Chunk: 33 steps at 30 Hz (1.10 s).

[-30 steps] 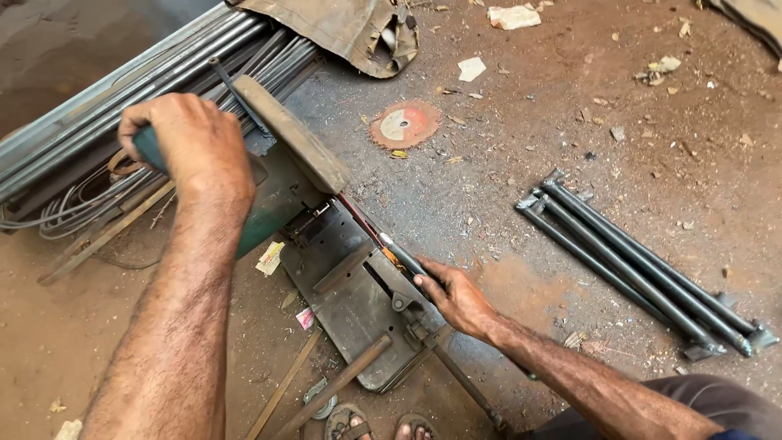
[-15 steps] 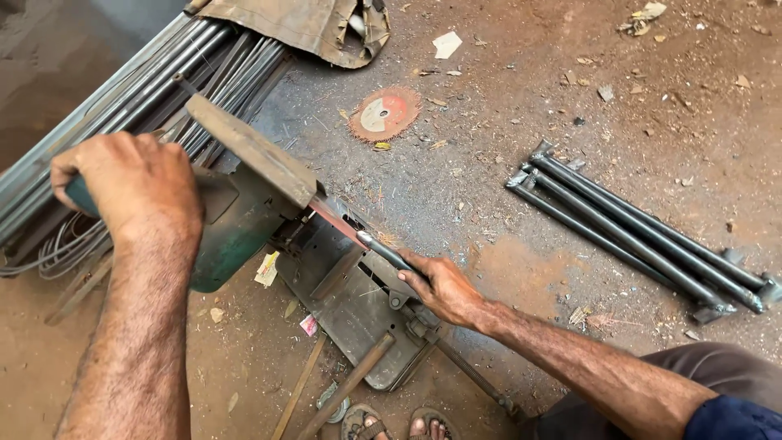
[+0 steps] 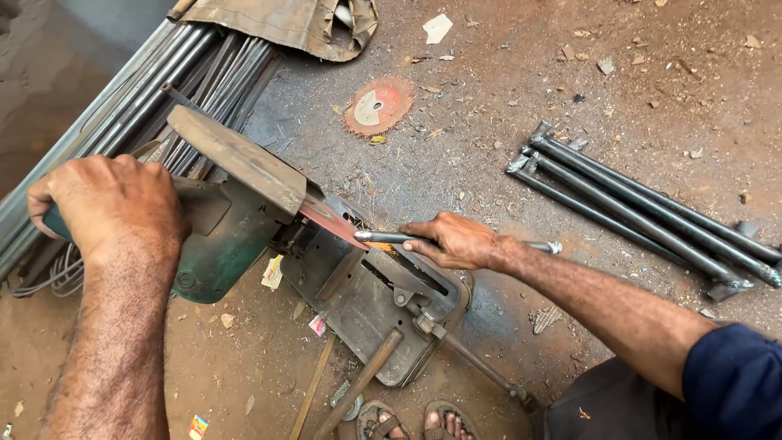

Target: The person holds metal tubes against a belt sander to smooth the edges and then places them into a jig to align them.

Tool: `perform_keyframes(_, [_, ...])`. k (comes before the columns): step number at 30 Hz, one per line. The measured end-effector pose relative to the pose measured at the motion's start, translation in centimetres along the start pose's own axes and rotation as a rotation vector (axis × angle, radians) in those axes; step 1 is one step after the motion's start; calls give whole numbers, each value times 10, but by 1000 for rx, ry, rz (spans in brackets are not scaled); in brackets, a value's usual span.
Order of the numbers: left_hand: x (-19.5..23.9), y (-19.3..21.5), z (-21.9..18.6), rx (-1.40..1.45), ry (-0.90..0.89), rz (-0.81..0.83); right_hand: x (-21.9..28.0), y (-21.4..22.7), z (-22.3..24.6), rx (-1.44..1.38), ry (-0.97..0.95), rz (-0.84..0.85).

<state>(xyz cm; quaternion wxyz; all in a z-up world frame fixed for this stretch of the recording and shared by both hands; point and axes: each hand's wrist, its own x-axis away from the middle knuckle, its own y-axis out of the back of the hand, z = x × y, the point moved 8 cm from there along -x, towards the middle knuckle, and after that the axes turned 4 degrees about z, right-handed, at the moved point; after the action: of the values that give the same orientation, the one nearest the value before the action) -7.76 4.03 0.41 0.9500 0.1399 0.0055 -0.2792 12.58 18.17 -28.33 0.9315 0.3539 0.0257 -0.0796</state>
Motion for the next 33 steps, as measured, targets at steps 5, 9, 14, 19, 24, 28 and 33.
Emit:
perform_keyframes(5, [15, 20, 5, 44, 7, 3, 0, 10, 3, 97, 43, -10])
perform_keyframes(9, [7, 4, 0, 31, 28, 13, 0, 16, 7, 256, 21, 49])
perform_keyframes(14, [13, 14, 2, 36, 40, -11, 0, 18, 12, 384, 63, 15])
perform_keyframes(19, [13, 12, 1, -16, 30, 6, 0, 29, 29, 513, 38, 44])
perform_keyframes(24, [10, 8, 0, -27, 41, 2, -2, 28, 28, 612, 162, -33])
perform_keyframes(28, [15, 14, 1, -37, 36, 6, 0, 31, 36, 667, 231, -70])
perform_keyframes(33, [14, 12, 3, -29, 51, -32, 5, 40, 46, 636, 188, -44])
